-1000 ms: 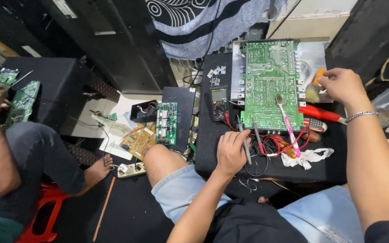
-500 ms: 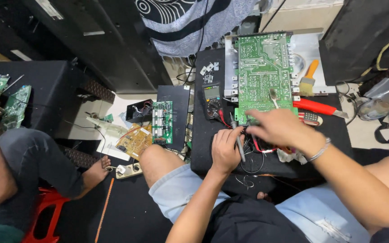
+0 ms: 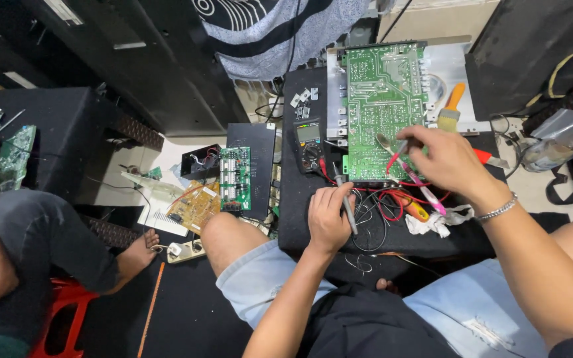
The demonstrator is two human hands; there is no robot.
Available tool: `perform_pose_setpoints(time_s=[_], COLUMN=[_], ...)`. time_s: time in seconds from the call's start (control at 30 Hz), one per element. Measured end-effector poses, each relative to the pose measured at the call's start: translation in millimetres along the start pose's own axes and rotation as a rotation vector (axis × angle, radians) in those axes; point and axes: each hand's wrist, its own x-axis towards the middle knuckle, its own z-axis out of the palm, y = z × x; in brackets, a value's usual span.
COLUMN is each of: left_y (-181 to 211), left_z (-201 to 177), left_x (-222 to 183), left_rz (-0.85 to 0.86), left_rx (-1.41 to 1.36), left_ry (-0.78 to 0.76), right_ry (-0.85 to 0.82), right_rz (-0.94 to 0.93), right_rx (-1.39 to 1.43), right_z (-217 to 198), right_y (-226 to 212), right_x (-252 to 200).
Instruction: A person is diagnosing and repairing a large circuit board using a multimeter to test connections and a soldering iron to secure components.
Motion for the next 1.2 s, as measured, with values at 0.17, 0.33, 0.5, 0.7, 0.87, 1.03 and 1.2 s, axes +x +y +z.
perform_pose_setpoints(time_s=[0.17, 0.33, 0.5, 0.7, 0.87, 1.03, 1.2], left_y=[-2.9, -5.8, -5.1, -0.1, -3.0, 5.4, 1.8], left_z=[3.6, 7.7, 8.3, 1.7, 5.2, 16.0, 43.6], left_x=[0.9, -3.8, -3.7, 1.6, -1.9, 7.4, 24.7], left_rz=[0.008, 0.013, 0.019, 0.027, 0.021, -0.036, 0.078], left_rx=[0.016, 0.038, 0.047, 0.021, -0.057, -0.195, -0.233], left_ry=[-0.001, 0.01, 0.011, -0.027, -0.043, 0.02, 0.122], right_ry=[-0.135, -0.018, 0.306, 0.59, 0.532, 0.196, 0.313], right_rz=[0.074, 0.077, 0.027, -0.1, -0.236, -0.125, -0.22], right_rx=[-0.149, -0.156, 0.186, 0.535, 0.704, 0.491, 0.465], right_z=[15.3, 38.0, 29.5, 13.4, 16.0, 12.8, 51.3], right_y=[3.2, 12.6, 34.4, 42.4, 52.5, 34.2, 67.9], right_x=[1.3, 2.5, 32.5, 27.5, 6.6, -7.1, -1.9])
